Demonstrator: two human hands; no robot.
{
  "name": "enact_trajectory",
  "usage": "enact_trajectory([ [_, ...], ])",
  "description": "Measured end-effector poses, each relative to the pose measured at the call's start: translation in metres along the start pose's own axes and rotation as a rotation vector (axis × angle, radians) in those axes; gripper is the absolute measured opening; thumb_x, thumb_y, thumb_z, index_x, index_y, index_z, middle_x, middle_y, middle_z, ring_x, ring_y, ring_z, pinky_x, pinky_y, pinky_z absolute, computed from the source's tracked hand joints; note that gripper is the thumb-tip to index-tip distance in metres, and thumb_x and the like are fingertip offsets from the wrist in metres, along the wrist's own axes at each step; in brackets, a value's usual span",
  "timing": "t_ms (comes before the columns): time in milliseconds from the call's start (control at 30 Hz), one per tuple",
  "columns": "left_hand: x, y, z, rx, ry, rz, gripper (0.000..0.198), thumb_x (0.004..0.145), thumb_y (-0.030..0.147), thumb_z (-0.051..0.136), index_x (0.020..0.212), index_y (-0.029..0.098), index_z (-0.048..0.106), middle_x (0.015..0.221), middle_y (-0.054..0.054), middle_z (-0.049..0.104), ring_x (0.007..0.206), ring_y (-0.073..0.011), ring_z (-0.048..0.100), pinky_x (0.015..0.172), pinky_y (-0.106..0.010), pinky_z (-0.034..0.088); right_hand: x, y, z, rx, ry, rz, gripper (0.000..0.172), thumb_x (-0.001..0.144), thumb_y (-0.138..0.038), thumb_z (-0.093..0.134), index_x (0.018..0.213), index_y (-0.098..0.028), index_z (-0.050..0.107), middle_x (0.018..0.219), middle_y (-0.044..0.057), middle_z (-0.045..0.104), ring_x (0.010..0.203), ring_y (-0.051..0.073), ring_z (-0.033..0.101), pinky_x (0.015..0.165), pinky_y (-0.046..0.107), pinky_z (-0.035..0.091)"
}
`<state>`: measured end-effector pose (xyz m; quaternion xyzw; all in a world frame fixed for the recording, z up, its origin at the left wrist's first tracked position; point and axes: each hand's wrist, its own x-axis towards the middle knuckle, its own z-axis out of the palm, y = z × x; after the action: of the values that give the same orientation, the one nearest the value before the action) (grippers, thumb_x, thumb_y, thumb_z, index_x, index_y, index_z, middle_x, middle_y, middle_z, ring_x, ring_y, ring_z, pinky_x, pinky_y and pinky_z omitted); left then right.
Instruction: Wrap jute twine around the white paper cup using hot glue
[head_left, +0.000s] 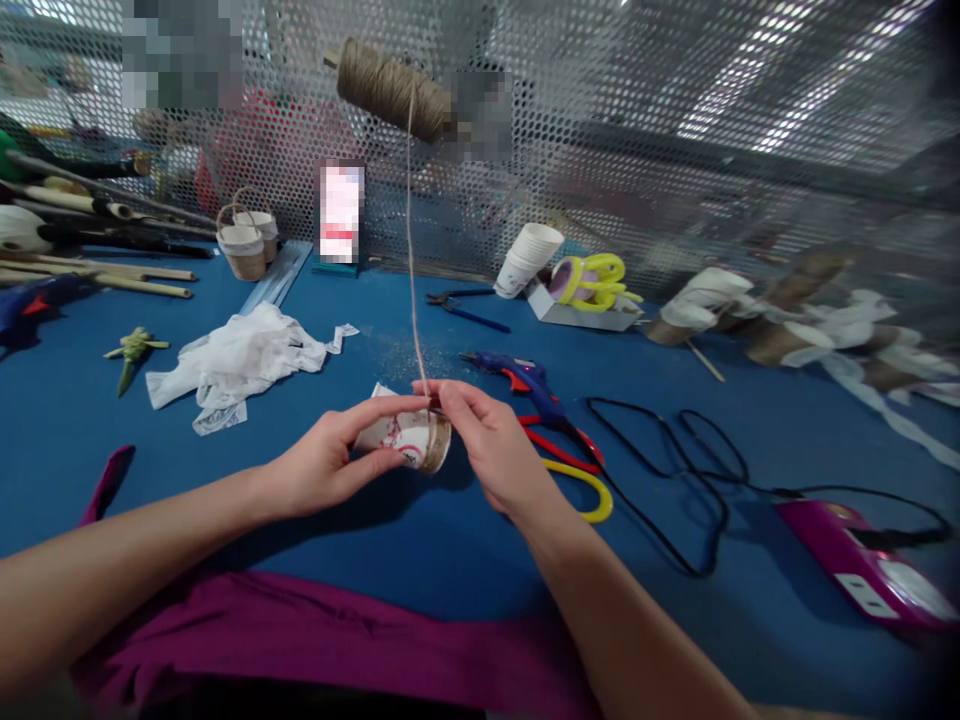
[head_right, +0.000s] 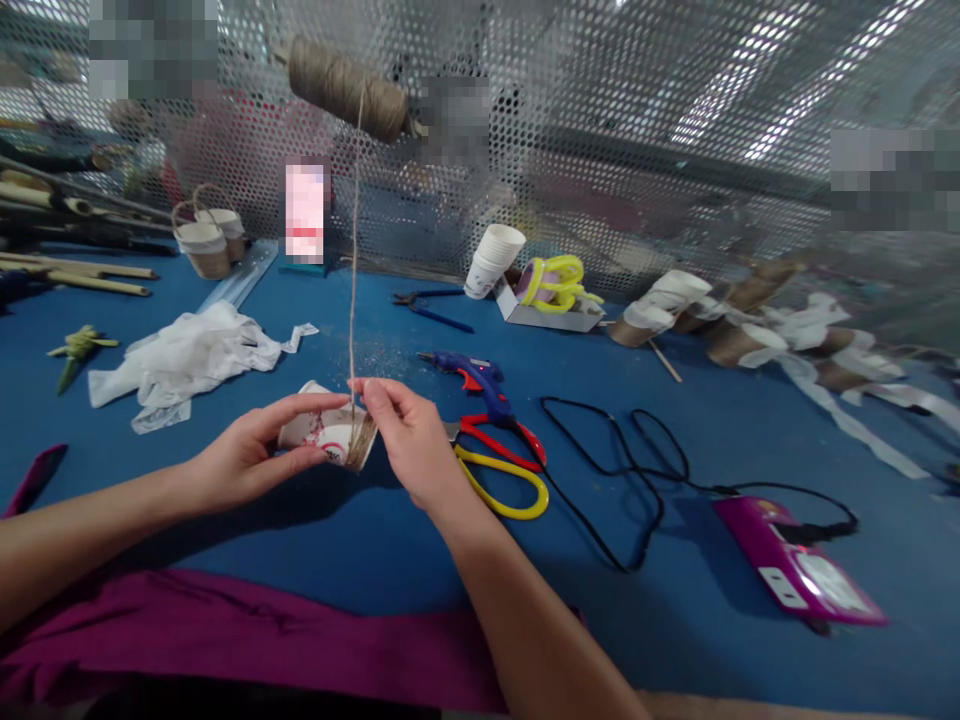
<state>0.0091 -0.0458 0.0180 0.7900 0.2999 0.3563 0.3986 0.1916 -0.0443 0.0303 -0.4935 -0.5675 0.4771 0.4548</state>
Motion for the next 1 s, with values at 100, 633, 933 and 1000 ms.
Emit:
enact_trajectory([
  [100, -0.001, 0.001, 0.0, 0.001, -0.087, 0.006, 0.044, 0.085, 0.022, 0.053, 0.128, 0.018, 0.045, 0.108, -0.009, 0.063, 0.082, -0.0148, 0.061, 0.068, -0.023, 0.049, 0.002, -0.002, -0.001, 0.052, -0.047, 0.016, 0.025, 0.08, -0.043, 0.056, 0.087, -0.023, 0.068, 0.095, 0.004, 0.068, 0.089, 0.016, 0.061, 0.081, 0.035, 0.047],
  [633, 0.0, 0.009, -0.002, 0.041, -0.179, -0.006, 0.029, 0.085, 0.023, 0.052, 0.114, 0.017, 0.052, 0.103, -0.008, 0.065, 0.074, -0.0132, 0.061, 0.064, -0.022, 0.046, 0.024, -0.012, -0.045, -0.477, 0.304, -0.083, 0.022, 0.079, -0.037, 0.053, 0.082, -0.018, 0.062, 0.081, 0.007, 0.067, 0.077, 0.018, 0.063, 0.072, 0.034, 0.049],
  [933, 0.007, -0.007, -0.013, 0.224, -0.046, -0.029, 0.03, 0.085, 0.022, 0.05, 0.114, 0.016, 0.051, 0.108, -0.01, 0.063, 0.092, -0.0179, 0.062, 0.081, -0.029, 0.047, 0.048, 0.022, -0.112, -0.892, 0.442, 0.2, 0.034, 0.053, -0.012, 0.067, 0.038, -0.024, 0.039, 0.042, 0.002, 0.048, 0.061, 0.028, 0.059, 0.06, 0.04, 0.043],
  [1000, 0.008, -0.009, -0.013, 0.231, -0.065, -0.041, 0.029, 0.085, 0.021, 0.05, 0.113, 0.016, 0.05, 0.109, -0.011, 0.063, 0.091, -0.0183, 0.062, 0.081, -0.03, 0.047, 0.049, 0.022, -0.107, -0.877, 0.46, 0.198, 0.028, 0.054, -0.01, 0.065, 0.044, -0.024, 0.042, 0.049, 0.005, 0.053, 0.064, 0.029, 0.06, 0.063, 0.041, 0.043],
])
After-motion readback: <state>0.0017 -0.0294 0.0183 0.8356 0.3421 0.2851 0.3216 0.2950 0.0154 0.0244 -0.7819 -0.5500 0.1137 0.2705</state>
